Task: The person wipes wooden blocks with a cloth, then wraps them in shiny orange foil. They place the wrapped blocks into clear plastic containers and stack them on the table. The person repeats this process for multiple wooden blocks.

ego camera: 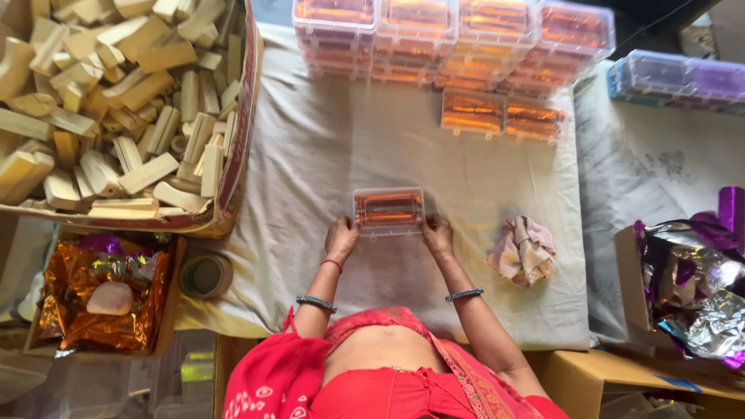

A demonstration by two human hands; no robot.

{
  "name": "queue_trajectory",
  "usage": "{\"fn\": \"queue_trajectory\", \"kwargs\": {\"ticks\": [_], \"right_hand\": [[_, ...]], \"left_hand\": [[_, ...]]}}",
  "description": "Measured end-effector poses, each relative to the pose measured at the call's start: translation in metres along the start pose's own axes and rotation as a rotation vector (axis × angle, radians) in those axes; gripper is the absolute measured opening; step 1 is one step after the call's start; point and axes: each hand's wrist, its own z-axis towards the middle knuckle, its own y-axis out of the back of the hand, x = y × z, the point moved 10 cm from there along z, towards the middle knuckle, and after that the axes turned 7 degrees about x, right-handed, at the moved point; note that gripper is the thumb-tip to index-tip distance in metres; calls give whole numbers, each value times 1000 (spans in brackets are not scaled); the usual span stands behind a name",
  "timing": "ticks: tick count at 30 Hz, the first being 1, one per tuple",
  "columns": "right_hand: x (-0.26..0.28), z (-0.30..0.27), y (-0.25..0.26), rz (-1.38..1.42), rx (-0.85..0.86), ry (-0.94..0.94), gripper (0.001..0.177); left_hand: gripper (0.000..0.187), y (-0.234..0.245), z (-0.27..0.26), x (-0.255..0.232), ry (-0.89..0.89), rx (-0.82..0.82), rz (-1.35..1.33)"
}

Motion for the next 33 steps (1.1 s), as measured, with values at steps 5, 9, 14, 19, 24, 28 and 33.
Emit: {"fn": "queue_trajectory", "kwargs": {"ticks": [5, 9, 14, 19, 24, 28, 33], "right_hand": [[-31, 7, 0, 179, 18, 127, 38], [-43, -17, -16, 495, 161, -105, 41], [-26, -27, -11, 480, 80, -73, 44], [-19, -24, -9, 419, 35, -36, 48], [-28, -29, -17, 446, 120, -28, 56], [-26, -63, -19, 558, 154, -141, 65], [-7, -81, -7, 497, 92, 10, 81]], "left_hand": [[40, -17, -5, 7, -64, 85, -340], [42, -57, -4, 34, 40, 305, -976], [45, -42, -33, 10, 142, 348, -1097], [53, -54, -35, 14, 160, 428, -1086], [48, -54, -24, 21, 88, 355, -1078], [46, -49, -31, 13, 91, 361, -1102], [44, -46, -35, 10, 108, 352, -1114]]}}
